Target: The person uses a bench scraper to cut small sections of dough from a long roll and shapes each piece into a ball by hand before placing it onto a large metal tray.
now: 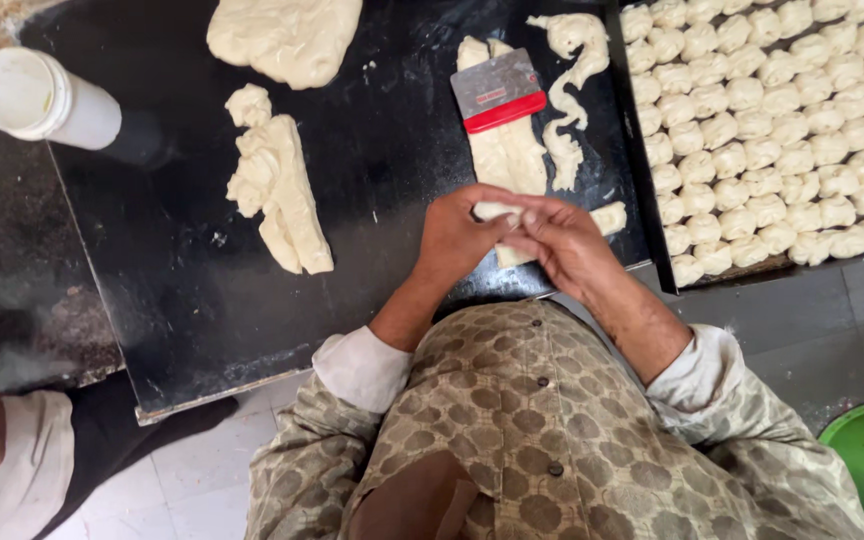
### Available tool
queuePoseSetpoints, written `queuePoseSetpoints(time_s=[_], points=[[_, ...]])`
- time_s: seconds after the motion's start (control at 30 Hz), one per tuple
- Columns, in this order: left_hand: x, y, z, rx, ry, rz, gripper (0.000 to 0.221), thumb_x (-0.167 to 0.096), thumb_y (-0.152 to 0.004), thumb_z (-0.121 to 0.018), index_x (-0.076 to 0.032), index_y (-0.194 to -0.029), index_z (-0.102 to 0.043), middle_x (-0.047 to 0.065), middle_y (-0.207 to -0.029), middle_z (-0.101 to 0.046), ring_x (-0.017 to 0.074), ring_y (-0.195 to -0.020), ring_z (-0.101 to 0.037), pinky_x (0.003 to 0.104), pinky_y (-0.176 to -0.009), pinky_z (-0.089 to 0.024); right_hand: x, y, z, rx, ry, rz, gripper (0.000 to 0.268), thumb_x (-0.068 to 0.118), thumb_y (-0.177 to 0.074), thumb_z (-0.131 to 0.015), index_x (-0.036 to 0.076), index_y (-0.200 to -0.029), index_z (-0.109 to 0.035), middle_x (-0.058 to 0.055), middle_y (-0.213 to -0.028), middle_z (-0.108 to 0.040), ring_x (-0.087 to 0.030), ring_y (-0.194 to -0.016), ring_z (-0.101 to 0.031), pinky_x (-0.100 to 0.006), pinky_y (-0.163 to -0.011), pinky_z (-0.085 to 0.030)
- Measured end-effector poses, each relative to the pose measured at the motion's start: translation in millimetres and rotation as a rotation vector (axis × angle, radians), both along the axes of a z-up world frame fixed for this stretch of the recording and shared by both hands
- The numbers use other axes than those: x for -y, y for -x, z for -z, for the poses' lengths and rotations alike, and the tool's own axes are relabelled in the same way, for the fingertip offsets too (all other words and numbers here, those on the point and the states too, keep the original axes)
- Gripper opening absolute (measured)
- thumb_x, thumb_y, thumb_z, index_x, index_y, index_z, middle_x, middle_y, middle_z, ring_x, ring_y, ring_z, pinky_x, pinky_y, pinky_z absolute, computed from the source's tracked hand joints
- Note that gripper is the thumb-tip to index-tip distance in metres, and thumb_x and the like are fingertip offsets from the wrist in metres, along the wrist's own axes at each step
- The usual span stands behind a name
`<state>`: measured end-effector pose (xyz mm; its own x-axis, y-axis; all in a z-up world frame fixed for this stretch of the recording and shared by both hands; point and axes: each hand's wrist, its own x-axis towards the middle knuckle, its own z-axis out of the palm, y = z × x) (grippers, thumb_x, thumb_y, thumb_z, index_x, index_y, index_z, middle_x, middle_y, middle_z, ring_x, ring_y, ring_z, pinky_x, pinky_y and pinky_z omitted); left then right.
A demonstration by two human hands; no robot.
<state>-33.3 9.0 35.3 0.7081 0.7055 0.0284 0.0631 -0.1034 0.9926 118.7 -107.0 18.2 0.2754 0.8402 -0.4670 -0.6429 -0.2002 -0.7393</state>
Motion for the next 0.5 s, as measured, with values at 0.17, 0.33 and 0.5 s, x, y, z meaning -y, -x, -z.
queuePoseSetpoints(time_s=[0.17, 0.33, 0.5], points=[[-1.0, -11.1, -4.3, 0.006, -0.389, -0.033, 0.044, -0.020, -0.078, -0.084, -0.004, -0.117, -0.070, 0.015, -0.102, -0.072, 0.0296, -0.096, -0.068, 0.040, -0.084, -0.054, -16.3, -12.6, 3.7, 0.652, 0.047, 0.048, 0.020, -0.003, -0.085, -0.079, -0.003, -0.103, -0.072, -0.010, -0.092, -0.073, -0.013, -0.077, -0.066, -0.027, -0.069, -0.054], [-18.3, -43.0, 60.9, -0.317, -0.654, 0.102, 0.016, -0.026, -0.094, -0.077, -0.017, -0.107, -0.078, 0.009, -0.097, -0.075, 0.0316, -0.099, -0.069, 0.043, -0.086, -0.055, -27.8, -30.7, -22.1, 1.248, 0.132, -0.133, 0.018, 0.008, -0.087, -0.089, -0.001, -0.086, -0.073, -0.011, -0.077, -0.072, -0.013, -0.067, -0.063, -0.029, -0.060, -0.050], [-27.8, -72.3, 133.9, -0.210, 0.438, -0.221, 0.034, -0.030, -0.104, -0.067, 0.002, -0.107, -0.078, 0.016, -0.094, -0.078, 0.0238, -0.081, -0.071, 0.039, -0.075, -0.058, 16.5, -103.4, -34.9, 0.211, -0.229, -0.468, 0.021, 0.024, -0.094, -0.070, 0.003, -0.090, -0.072, -0.012, -0.084, -0.072, -0.018, -0.071, -0.068, -0.032, -0.062, -0.055]])
